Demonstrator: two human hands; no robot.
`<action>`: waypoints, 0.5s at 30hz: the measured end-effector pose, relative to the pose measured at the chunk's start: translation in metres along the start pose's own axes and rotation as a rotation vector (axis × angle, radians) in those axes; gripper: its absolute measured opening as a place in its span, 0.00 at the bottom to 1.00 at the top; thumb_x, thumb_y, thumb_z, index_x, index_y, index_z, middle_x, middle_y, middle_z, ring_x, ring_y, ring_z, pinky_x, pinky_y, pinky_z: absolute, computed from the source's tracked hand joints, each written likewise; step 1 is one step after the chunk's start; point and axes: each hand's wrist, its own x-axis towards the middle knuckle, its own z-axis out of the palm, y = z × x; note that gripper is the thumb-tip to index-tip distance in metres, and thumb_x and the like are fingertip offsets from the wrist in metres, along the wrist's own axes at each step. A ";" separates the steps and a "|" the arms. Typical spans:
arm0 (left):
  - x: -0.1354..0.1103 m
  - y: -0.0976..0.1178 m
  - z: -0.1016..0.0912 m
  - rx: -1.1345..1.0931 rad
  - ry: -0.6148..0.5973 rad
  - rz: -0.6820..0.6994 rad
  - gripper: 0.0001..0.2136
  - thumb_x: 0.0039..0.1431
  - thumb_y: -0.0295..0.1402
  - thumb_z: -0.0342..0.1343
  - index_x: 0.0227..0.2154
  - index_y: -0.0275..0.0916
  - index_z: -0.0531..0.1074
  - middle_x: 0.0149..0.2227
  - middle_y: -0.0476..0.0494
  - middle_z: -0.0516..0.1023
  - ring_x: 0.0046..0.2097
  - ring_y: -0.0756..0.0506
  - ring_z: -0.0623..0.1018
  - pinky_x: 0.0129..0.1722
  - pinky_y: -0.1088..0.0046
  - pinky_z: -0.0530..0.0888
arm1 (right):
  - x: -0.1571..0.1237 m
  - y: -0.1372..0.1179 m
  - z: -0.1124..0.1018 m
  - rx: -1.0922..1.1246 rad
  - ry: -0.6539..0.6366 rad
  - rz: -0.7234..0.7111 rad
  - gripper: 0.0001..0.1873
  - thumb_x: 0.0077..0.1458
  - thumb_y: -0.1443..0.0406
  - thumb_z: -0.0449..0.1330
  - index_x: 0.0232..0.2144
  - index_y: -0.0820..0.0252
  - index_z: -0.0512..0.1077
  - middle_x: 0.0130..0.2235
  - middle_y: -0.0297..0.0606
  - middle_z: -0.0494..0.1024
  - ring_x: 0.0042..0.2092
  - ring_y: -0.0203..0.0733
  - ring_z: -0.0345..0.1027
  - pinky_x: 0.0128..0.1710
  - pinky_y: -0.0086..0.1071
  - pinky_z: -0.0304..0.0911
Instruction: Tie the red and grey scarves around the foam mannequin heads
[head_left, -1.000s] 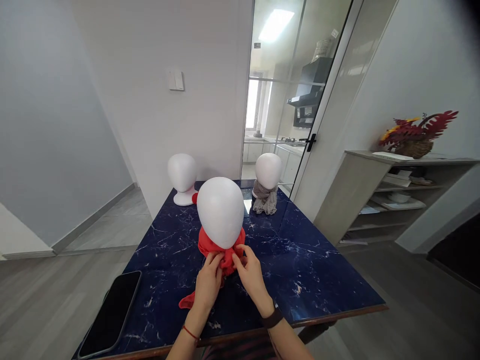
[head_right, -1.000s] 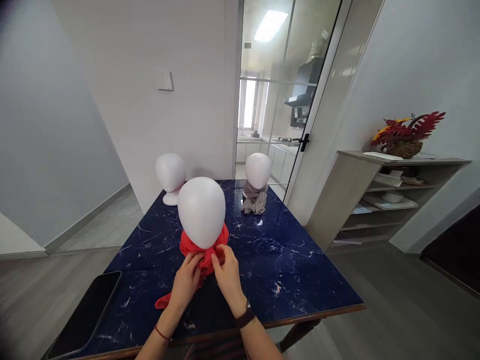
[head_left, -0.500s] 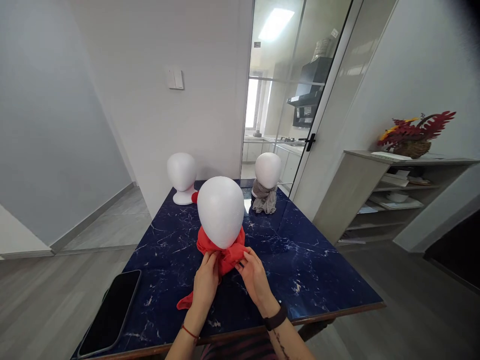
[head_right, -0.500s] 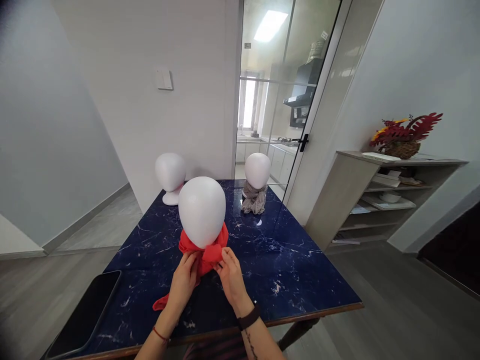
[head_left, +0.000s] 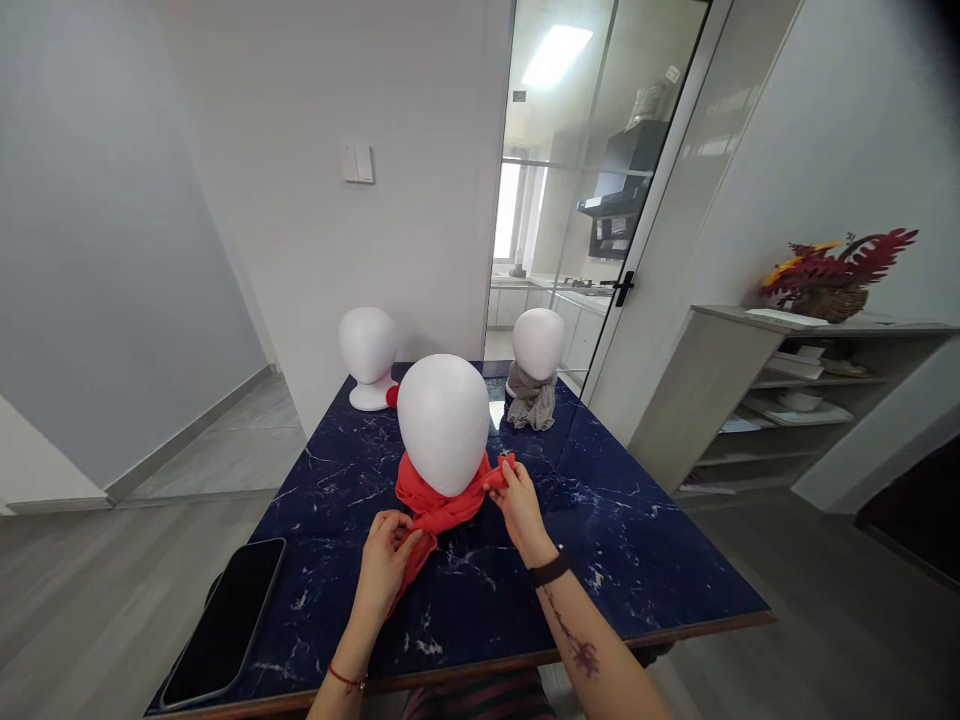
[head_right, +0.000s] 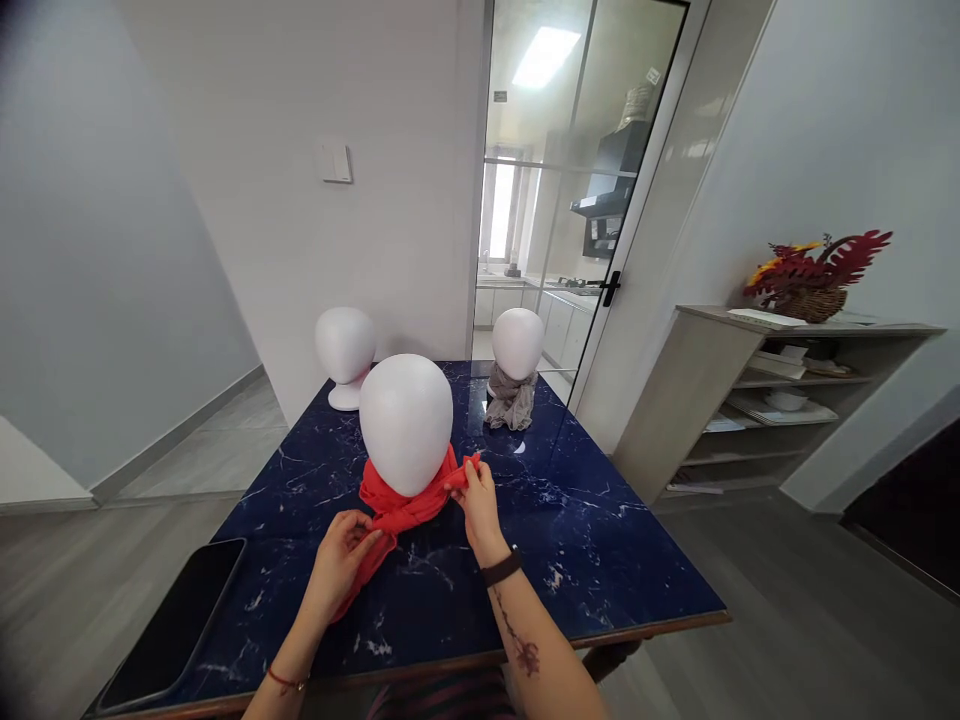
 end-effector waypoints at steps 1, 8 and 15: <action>0.002 -0.001 -0.001 0.044 0.024 0.000 0.12 0.47 0.42 0.57 0.25 0.38 0.70 0.33 0.46 0.68 0.30 0.48 0.71 0.33 0.69 0.72 | 0.005 -0.001 -0.001 0.029 0.001 -0.006 0.21 0.40 0.52 0.66 0.31 0.56 0.64 0.24 0.28 0.72 0.26 0.35 0.69 0.27 0.27 0.61; 0.008 -0.002 -0.003 0.259 0.154 0.022 0.09 0.49 0.39 0.51 0.25 0.39 0.70 0.34 0.44 0.66 0.31 0.46 0.71 0.35 0.66 0.70 | 0.022 0.000 -0.008 0.106 0.033 -0.104 0.17 0.44 0.56 0.65 0.31 0.55 0.63 0.26 0.28 0.72 0.29 0.35 0.70 0.30 0.30 0.64; 0.003 0.007 0.005 0.274 0.189 -0.029 0.08 0.48 0.37 0.51 0.23 0.39 0.68 0.31 0.45 0.66 0.29 0.46 0.71 0.32 0.67 0.68 | -0.001 0.008 -0.007 -0.008 0.090 -0.291 0.15 0.52 0.53 0.56 0.35 0.54 0.61 0.31 0.29 0.71 0.33 0.37 0.70 0.37 0.33 0.65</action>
